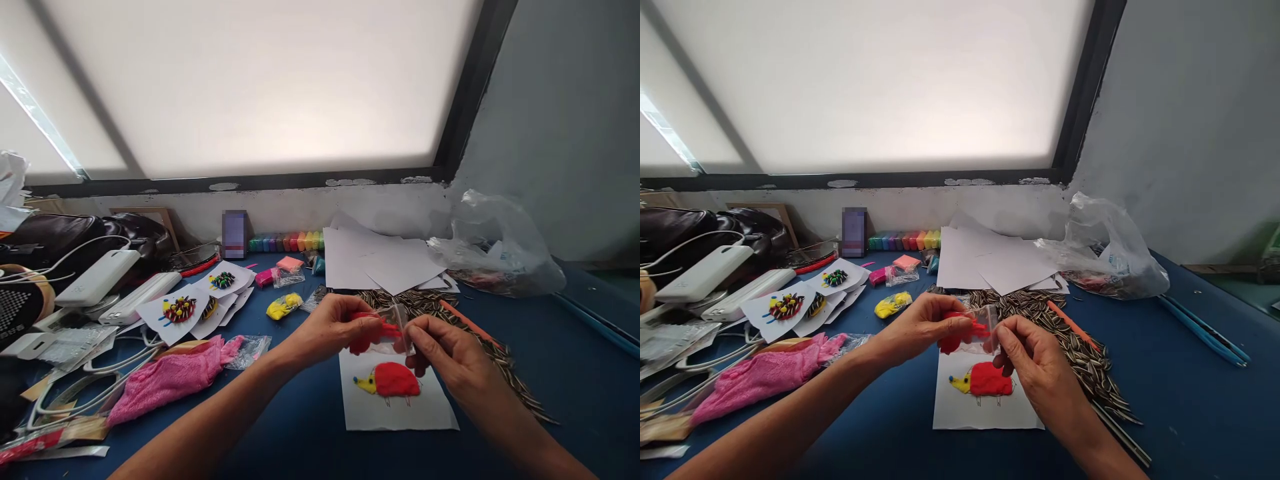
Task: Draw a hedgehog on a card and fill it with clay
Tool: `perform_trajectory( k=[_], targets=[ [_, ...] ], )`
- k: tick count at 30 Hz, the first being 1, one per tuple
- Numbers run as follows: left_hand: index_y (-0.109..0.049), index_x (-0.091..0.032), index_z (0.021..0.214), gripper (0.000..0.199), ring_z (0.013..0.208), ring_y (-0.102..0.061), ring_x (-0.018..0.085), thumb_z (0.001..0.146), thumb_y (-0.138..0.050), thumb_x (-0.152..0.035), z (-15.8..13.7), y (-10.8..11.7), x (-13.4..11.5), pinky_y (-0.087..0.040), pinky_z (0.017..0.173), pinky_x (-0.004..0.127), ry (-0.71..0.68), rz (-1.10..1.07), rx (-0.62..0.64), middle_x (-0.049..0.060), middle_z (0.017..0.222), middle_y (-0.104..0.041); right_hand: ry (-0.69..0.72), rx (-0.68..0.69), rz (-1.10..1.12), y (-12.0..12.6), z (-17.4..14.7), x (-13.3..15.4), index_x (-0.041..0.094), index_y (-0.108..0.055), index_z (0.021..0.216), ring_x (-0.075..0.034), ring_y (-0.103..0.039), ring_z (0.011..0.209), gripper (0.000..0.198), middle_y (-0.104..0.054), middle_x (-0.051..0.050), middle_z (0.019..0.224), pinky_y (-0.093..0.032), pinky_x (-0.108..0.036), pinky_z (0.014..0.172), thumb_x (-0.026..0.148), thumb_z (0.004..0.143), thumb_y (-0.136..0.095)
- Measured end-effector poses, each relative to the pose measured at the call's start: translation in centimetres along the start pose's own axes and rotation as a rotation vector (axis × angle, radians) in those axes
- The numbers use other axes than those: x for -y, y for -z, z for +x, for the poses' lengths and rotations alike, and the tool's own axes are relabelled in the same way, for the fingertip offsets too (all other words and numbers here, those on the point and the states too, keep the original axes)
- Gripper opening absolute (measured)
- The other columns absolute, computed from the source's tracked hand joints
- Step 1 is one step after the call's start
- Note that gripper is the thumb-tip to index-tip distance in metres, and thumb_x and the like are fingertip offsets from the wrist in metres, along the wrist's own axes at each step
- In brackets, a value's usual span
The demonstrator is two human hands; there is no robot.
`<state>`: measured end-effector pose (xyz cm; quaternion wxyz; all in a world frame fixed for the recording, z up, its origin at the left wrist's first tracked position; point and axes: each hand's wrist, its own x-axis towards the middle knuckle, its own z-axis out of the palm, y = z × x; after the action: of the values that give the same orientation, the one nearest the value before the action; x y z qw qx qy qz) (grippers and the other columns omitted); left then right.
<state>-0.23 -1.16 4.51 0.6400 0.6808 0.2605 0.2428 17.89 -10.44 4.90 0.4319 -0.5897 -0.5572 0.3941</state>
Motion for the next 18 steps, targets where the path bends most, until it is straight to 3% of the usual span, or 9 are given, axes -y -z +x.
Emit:
perform_trajectory(
  k=[8,13,18],
  targets=[
    [-0.067,-0.007,0.088,0.037,0.058,-0.06,0.011,0.08,-0.066,-0.043,0.27,-0.13,-0.18,-0.048,0.057,0.024,0.039,-0.054,0.017,0.007,0.071,-0.066,-0.063,0.005,0.076,0.02,0.27,0.07,0.02,-0.06,0.091,-0.017,-0.063,0.068,0.035,-0.065,-0.002,0.074,-0.052,-0.029,0.061,0.053,0.081,-0.06],
    [-0.065,-0.009,0.09,0.035,0.063,-0.06,0.01,0.077,-0.07,-0.042,0.45,-0.21,0.38,-0.048,0.061,0.024,0.043,-0.091,0.005,0.007,0.079,-0.067,-0.053,0.051,0.05,0.22,0.22,-0.31,0.02,-0.062,0.083,-0.015,-0.058,0.064,0.032,-0.061,0.0,0.069,-0.049,-0.027,0.06,0.052,0.082,-0.06],
    [-0.067,-0.01,0.082,0.028,0.057,-0.054,0.009,0.076,-0.071,-0.037,0.29,-0.44,0.6,-0.042,0.054,0.021,0.06,-0.037,0.035,0.004,0.07,-0.065,-0.046,0.106,0.09,0.22,0.15,-0.53,0.019,-0.06,0.07,-0.011,-0.05,0.059,0.037,-0.053,0.003,0.063,-0.045,-0.024,0.058,0.053,0.086,-0.057]
  ],
)
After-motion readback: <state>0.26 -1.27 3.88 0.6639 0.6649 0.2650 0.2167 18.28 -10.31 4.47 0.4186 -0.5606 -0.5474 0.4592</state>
